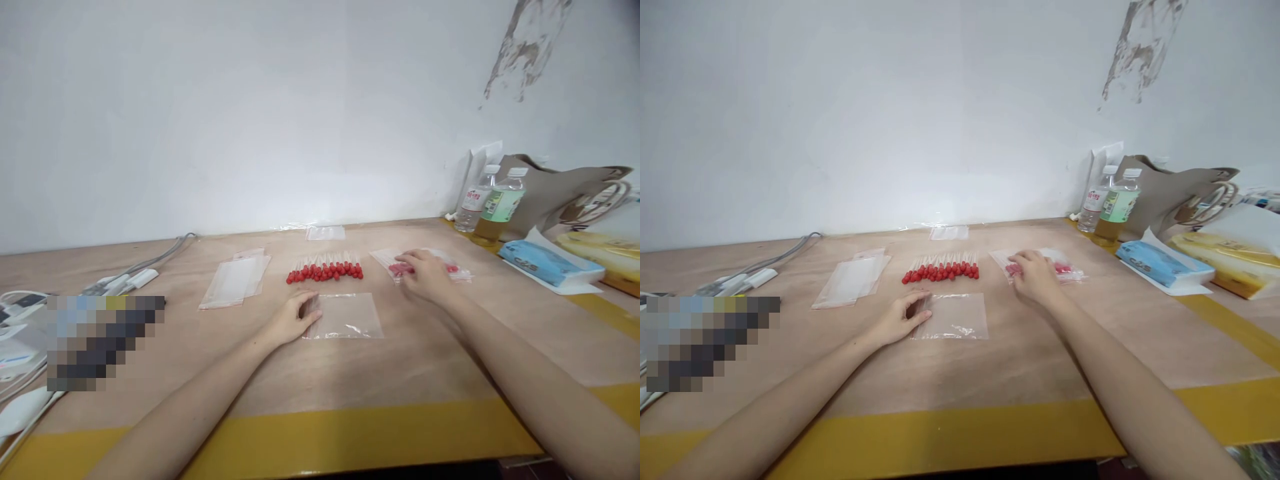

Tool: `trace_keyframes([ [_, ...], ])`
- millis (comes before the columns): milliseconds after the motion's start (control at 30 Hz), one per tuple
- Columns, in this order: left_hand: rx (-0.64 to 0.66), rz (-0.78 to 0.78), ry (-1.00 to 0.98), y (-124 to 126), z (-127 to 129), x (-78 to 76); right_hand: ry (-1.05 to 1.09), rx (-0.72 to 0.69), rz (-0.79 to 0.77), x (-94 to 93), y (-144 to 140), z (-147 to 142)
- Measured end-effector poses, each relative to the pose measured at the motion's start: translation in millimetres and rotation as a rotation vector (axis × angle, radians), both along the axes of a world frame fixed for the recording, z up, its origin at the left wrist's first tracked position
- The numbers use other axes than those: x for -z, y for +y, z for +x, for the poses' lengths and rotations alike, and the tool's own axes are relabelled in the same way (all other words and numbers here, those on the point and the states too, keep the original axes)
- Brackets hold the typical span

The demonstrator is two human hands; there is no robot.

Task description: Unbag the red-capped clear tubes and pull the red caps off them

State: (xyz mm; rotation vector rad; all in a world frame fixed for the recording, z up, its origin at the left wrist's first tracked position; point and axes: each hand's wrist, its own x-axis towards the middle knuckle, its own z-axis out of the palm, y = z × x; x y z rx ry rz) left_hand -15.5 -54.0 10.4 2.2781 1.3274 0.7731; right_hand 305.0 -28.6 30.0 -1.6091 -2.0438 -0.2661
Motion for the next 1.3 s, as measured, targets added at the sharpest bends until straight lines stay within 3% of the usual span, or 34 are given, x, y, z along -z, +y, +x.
trace_keyframes([
  [100, 0.035, 0.009, -0.022, -1, -1, -1.2, -0.182, 0.181, -0.110, 4.1, 5, 32],
  [300, 0.056, -0.147, -0.120, 2, -8, -9.9, -0.215, 0.216, -0.275, 2.7, 6, 41],
  [433, -0.101, -0.401, -0.158, 3, -16, -16.4, -0.169, 0.292, -0.228, -2.2, 6, 37],
  [567, -0.062, -0.434, -0.174, 2, -24, -21.3, -0.191, 0.319, -0.122, -3.0, 4, 38],
  [633, -0.072, -0.379, -0.271, 8, -33, -24.3, -0.173, 0.342, -0.041, -3.7, 2, 38],
  [700, -0.207, -0.258, -0.384, 18, -48, -28.0, -0.158, 0.359, 0.040, -6.5, -1, 36],
  [733, -0.314, -0.166, -0.439, 25, -59, -29.9, -0.158, 0.357, 0.062, -8.9, -3, 33],
  [800, -0.649, 0.046, -0.469, 38, -86, -32.3, -0.173, 0.322, 0.049, -15.3, -9, 23],
  [933, -0.860, 0.092, -0.407, 53, -138, -29.2, -0.107, 0.110, -0.076, -28.2, -25, -10],
  [1033, -0.943, 0.071, -0.196, 52, -158, -24.4, 0.025, -0.080, -0.180, -30.6, -38, -37],
  [1133, -0.989, 0.137, 0.092, 46, -157, -26.3, 0.217, -0.175, -0.303, -23.2, -48, -60],
  [1233, -1.045, 0.383, 0.250, 37, -135, -35.7, 0.571, -0.265, -0.569, -7.9, -54, -81],
  [1300, -0.934, 0.501, 0.221, 29, -110, -41.0, 0.811, -0.326, -0.711, 2.8, -56, -96],
])
